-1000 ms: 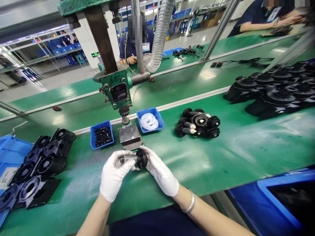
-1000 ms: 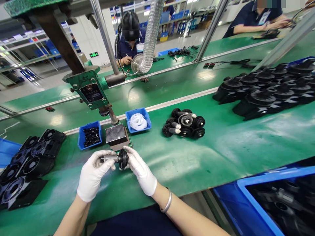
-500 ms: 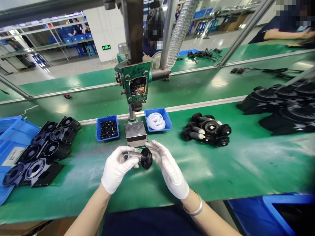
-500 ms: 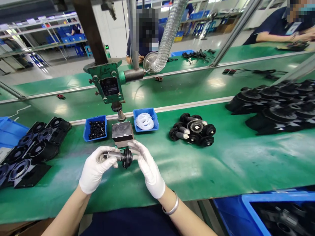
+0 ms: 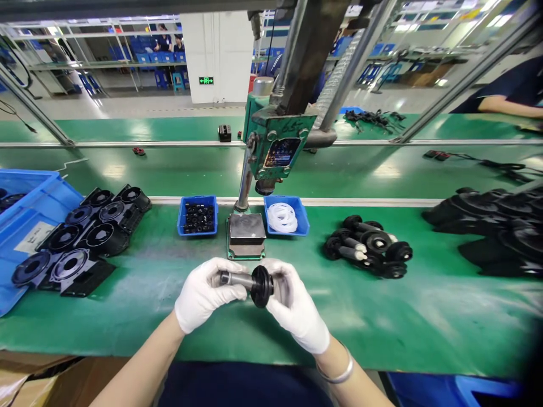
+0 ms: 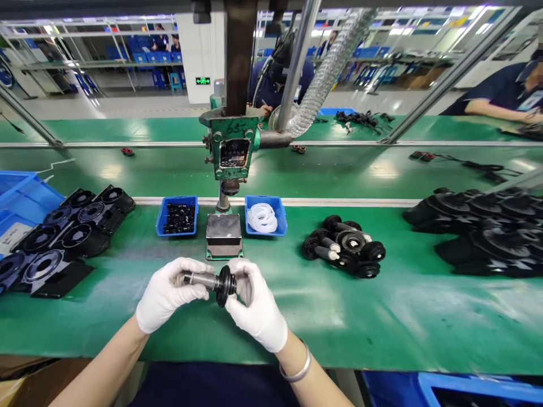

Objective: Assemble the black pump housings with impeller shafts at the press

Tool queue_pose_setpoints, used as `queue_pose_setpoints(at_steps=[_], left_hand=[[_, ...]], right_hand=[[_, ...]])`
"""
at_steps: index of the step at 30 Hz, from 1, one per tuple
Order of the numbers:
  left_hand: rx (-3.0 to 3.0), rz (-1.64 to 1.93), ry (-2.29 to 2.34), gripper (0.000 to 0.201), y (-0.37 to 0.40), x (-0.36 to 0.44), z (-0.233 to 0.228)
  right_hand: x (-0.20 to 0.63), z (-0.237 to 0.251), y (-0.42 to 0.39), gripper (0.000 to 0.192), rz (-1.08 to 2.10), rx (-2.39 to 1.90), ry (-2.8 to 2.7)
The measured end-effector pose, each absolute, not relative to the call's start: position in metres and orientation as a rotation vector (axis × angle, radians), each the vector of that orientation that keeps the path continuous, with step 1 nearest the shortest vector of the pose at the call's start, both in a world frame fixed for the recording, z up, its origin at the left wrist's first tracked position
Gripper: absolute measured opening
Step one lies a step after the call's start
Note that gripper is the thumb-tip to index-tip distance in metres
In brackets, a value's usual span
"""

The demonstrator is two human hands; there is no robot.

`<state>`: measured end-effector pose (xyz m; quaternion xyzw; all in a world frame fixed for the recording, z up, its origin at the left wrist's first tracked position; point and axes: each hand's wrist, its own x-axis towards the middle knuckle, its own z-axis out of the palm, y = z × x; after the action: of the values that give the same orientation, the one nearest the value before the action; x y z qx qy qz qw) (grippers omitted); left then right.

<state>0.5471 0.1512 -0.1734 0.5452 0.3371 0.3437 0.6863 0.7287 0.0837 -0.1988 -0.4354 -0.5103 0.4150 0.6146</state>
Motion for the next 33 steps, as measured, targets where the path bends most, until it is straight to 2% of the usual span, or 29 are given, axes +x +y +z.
queue_pose_setpoints(at_steps=[8,13,15,18,19,20,21,23,25,27,30,33], left_hand=[[1.265,0.858,0.706,0.03,0.16,0.536,-0.17],[1.307,0.807,0.735,0.034,0.16,0.539,-0.175],[1.298,0.785,0.751,0.042,0.16,0.541,-0.181],[1.444,0.845,0.819,0.07,0.166,0.53,-0.183],[1.566,0.911,0.888,0.073,0.169,0.518,-0.181],[1.714,0.996,1.006,0.068,0.174,0.503,-0.178],[1.878,1.081,1.179,0.056,0.179,0.482,-0.175],[2.075,1.215,1.751,0.038,0.189,0.433,-0.171],[2.089,1.022,2.38,0.039,0.196,0.382,-0.172],[2.012,0.573,2.776,0.046,0.197,0.341,-0.177],[2.096,0.187,2.901,0.053,0.193,0.312,-0.187],[2.211,0.132,2.827,0.051,0.195,0.313,-0.19]], right_hand=[[0.722,-0.19,0.098,0.027,0.931,-1.008,-1.29],[0.722,-0.201,0.105,0.035,0.939,-1.16,-1.216],[0.721,-0.21,0.11,0.04,0.998,-1.173,-1.143],[0.717,-0.219,0.114,0.044,1.171,-1.128,-1.026],[0.716,-0.221,0.114,0.044,1.241,-1.105,-0.984],[0.716,-0.222,0.113,0.042,1.301,-1.083,-0.942],[0.718,-0.223,0.112,0.041,1.347,-1.06,-0.904],[0.723,-0.226,0.111,0.039,1.395,-1.024,-0.848],[0.73,-0.23,0.111,0.037,1.41,-1.015,-0.811],[0.736,-0.232,0.112,0.036,1.432,-1.007,-0.773],[0.738,-0.231,0.111,0.034,1.463,-0.965,-0.73],[0.735,-0.225,0.109,0.034,1.479,-0.94,-0.703]])
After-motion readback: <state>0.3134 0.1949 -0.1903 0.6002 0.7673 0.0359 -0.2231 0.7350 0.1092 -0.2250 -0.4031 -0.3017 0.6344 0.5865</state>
